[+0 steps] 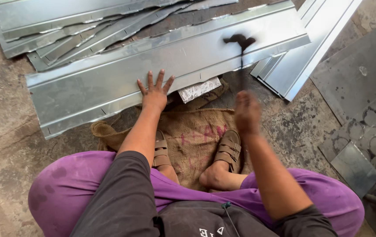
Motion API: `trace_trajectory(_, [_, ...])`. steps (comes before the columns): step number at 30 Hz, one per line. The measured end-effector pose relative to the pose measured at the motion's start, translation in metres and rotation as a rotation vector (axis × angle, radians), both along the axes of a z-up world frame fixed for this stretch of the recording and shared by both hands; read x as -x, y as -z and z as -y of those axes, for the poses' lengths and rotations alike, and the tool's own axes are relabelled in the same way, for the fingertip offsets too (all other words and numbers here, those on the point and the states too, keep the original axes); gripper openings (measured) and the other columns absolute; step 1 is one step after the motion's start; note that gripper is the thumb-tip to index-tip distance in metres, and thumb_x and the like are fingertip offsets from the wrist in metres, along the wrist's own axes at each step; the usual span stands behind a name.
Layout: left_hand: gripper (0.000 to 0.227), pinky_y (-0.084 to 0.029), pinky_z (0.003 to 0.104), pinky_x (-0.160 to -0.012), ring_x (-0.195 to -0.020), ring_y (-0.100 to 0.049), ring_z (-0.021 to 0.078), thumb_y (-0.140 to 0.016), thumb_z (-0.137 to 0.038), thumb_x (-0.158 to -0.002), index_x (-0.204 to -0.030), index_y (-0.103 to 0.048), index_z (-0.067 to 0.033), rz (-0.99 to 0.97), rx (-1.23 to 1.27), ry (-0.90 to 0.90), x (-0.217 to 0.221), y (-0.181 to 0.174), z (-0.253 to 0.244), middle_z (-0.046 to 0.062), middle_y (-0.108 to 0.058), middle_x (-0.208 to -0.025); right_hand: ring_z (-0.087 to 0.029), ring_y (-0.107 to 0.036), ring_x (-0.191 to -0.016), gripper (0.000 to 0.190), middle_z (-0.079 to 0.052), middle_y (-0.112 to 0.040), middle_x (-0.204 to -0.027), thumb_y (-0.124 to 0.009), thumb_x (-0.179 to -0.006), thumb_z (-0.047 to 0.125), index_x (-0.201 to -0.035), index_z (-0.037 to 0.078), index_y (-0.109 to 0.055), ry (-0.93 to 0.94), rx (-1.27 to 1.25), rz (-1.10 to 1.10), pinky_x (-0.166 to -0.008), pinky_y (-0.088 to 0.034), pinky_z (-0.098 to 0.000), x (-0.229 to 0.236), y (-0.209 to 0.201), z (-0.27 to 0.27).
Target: The person sits on the floor and uses a hammer to repeatedly strike a long metal sheet resting on a burlap sack. They adjust the sheet's position and orientation multiple times, continuing to hammer along its length.
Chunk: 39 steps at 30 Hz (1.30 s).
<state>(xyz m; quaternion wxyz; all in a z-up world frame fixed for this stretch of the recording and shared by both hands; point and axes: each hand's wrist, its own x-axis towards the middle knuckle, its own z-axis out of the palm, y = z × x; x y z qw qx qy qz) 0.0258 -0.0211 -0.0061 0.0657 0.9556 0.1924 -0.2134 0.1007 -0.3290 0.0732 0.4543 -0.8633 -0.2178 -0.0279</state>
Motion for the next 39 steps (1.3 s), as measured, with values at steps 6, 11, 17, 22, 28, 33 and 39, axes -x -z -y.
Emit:
trace_trajectory(6, [0.104, 0.013, 0.073, -0.115, -0.155, 0.02, 0.0355, -0.034, 0.011, -0.093, -0.158, 0.017, -0.0514, -0.003, -0.004, -0.005, -0.001, -0.003, -0.001, -0.006, 0.023, -0.171, -0.014, -0.051, -0.051, 0.038, -0.006, -0.059, -0.085, -0.04, -0.114, 0.04, -0.116, 0.006, -0.055, -0.377, -0.861, 0.639, -0.041, -0.042, -0.0279, -0.046, -0.119, 0.025])
trace_trajectory(11, [0.098, 0.012, 0.074, -0.118, -0.157, 0.017, 0.0345, -0.033, 0.007, -0.096, -0.158, 0.014, -0.053, 0.007, 0.01, -0.029, 0.0, 0.003, 0.003, -0.007, 0.021, -0.171, -0.023, -0.058, -0.059, 0.032, -0.012, -0.062, -0.082, -0.044, -0.112, 0.034, -0.11, 0.005, -0.056, -0.101, -0.435, 0.549, -0.048, -0.047, -0.0373, -0.002, -0.003, -0.003])
trace_trajectory(17, [0.095, 0.01, 0.078, -0.114, -0.157, 0.015, 0.0394, -0.035, 0.006, -0.096, -0.161, 0.007, -0.0502, 0.054, -0.025, -0.08, -0.006, 0.011, 0.003, -0.004, 0.019, -0.172, -0.027, -0.063, -0.063, 0.026, -0.015, -0.064, -0.077, -0.045, -0.11, 0.026, -0.101, 0.004, -0.055, 0.047, 0.122, -0.141, -0.05, -0.051, -0.0459, 0.012, 0.038, -0.001])
trace_trajectory(22, [0.097, 0.009, 0.078, -0.114, -0.158, 0.013, 0.0404, -0.035, 0.007, -0.094, -0.162, 0.006, -0.0487, 0.091, -0.039, -0.072, 0.001, 0.027, 0.006, -0.002, 0.018, -0.173, -0.009, -0.044, -0.047, 0.034, 0.0, -0.046, -0.061, -0.036, -0.12, 0.037, -0.101, 0.014, -0.053, -0.22, -0.688, 0.49, -0.036, -0.033, -0.0219, -0.055, -0.079, 0.021])
trace_trajectory(28, [0.092, 0.007, 0.08, -0.114, -0.157, 0.012, 0.0417, -0.033, 0.003, -0.098, -0.162, 0.005, -0.0489, 0.074, -0.044, -0.068, -0.005, 0.032, 0.003, -0.002, 0.017, -0.173, -0.023, -0.053, -0.06, 0.026, -0.011, -0.059, -0.077, -0.047, -0.112, 0.034, -0.11, 0.009, -0.057, -0.038, -0.658, 0.675, -0.051, -0.04, -0.0332, -0.015, -0.025, 0.004])
trace_trajectory(33, [0.088, 0.004, 0.084, -0.11, -0.158, 0.012, 0.0427, -0.038, -0.004, -0.1, -0.163, 0.004, -0.0484, 0.145, -0.072, -0.083, -0.003, 0.037, 0.001, -0.002, 0.02, -0.172, -0.036, -0.066, -0.075, 0.02, -0.022, -0.068, -0.085, -0.059, -0.105, 0.025, -0.107, 0.005, -0.062, 0.028, 0.204, 0.131, -0.063, -0.05, -0.0431, 0.028, 0.062, -0.015])
trace_trajectory(39, [0.087, 0.0, 0.088, -0.107, -0.157, 0.014, 0.0411, -0.043, -0.015, -0.103, -0.161, 0.011, -0.0489, 0.051, -0.057, -0.135, -0.006, 0.025, 0.004, -0.002, 0.023, -0.172, -0.018, -0.059, -0.076, 0.03, -0.008, -0.06, -0.09, -0.045, -0.12, 0.024, -0.102, 0.003, -0.057, 0.004, -0.422, 0.515, -0.061, -0.045, -0.0328, -0.048, -0.048, 0.024])
